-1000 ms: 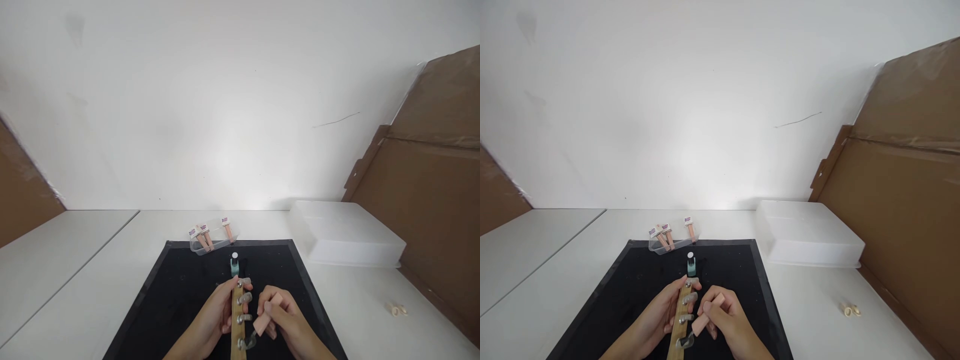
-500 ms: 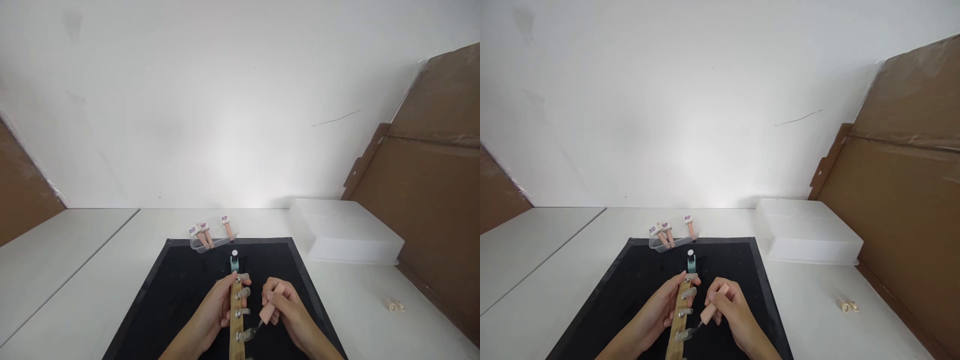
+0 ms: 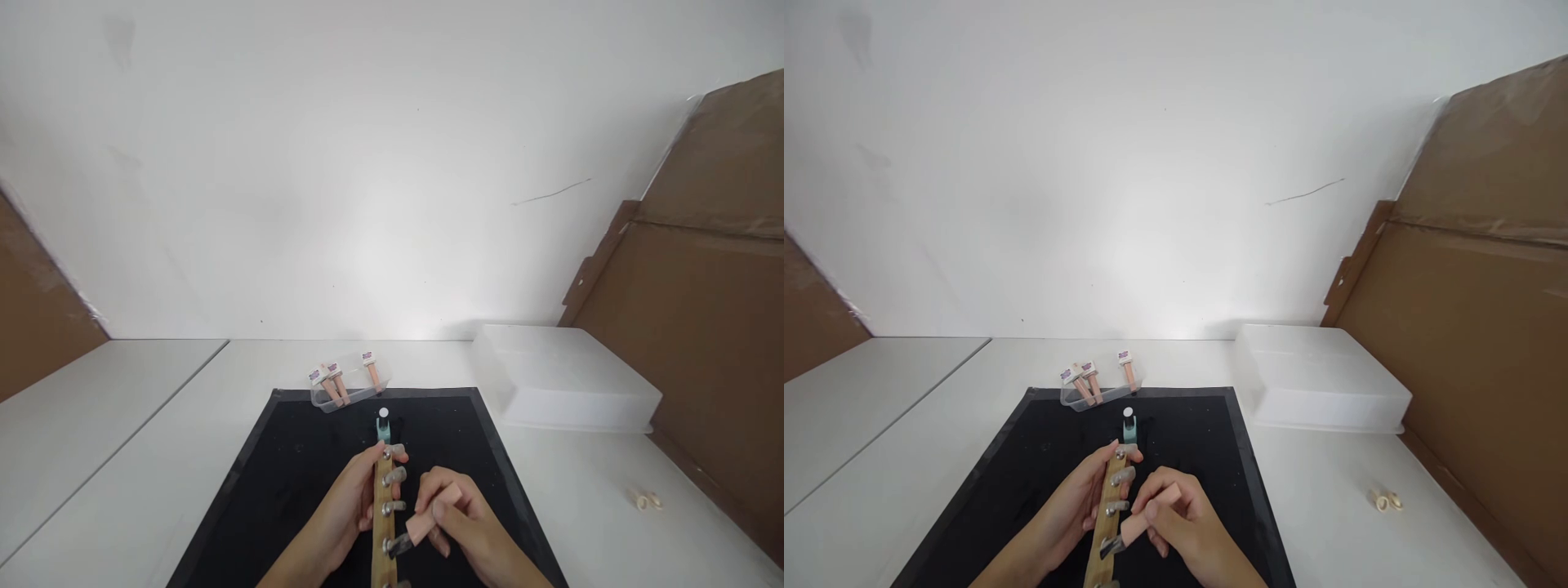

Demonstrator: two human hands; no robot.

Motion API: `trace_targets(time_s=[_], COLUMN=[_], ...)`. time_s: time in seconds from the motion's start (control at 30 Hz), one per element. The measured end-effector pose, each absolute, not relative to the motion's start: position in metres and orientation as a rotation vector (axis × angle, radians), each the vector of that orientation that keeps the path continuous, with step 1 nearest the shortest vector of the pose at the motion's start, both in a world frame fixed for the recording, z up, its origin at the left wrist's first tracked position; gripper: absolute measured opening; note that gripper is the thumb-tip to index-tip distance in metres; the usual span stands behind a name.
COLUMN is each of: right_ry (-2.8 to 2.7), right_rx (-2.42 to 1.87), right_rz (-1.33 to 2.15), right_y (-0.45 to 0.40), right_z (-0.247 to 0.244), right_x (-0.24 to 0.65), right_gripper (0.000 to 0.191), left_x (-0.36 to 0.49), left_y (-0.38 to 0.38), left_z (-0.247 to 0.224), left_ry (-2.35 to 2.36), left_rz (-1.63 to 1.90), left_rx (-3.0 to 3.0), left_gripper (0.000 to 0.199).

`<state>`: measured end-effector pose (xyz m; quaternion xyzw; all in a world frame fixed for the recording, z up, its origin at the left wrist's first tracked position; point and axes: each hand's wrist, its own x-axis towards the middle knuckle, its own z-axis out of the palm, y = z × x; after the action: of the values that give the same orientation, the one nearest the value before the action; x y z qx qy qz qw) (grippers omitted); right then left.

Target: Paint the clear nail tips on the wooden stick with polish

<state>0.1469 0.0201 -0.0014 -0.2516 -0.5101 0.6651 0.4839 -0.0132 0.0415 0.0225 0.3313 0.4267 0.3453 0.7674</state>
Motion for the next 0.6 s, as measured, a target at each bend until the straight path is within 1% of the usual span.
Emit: trace_targets(time_s=[0.17,0.3,0.43,0.6], right_ry=[-1.257,-1.241,-1.229,-1.186], right_rx=[-0.719,-0.774,-0.749,-0.661], right_rz=[1.585,1.552,1.556,1.564], right_y=[0.0212,0.0223,0.0228,0.0220], right_z=[-0.0044,-0.0025,0.0026,0.0044], right_x=[0.1491,0.1524,0.1536,0.1514], right_gripper=[0.030,0.026,0.028,0.034], left_x=[-0.0138,-0.0144,-0.0144,-0.0134], left_y=[0.0424,0.0411,0.0411,0.0422], left_z=[0.0221,0.0226,0.0224,0.0221], left_ry=[0.949,0.951,0.957,0.945], left_rz=[0.734,0.744,0.737,0.732], left_rx=[0.726,0.750,0.741,0.744], left_gripper=[0.045,0.042,0.039,0.045])
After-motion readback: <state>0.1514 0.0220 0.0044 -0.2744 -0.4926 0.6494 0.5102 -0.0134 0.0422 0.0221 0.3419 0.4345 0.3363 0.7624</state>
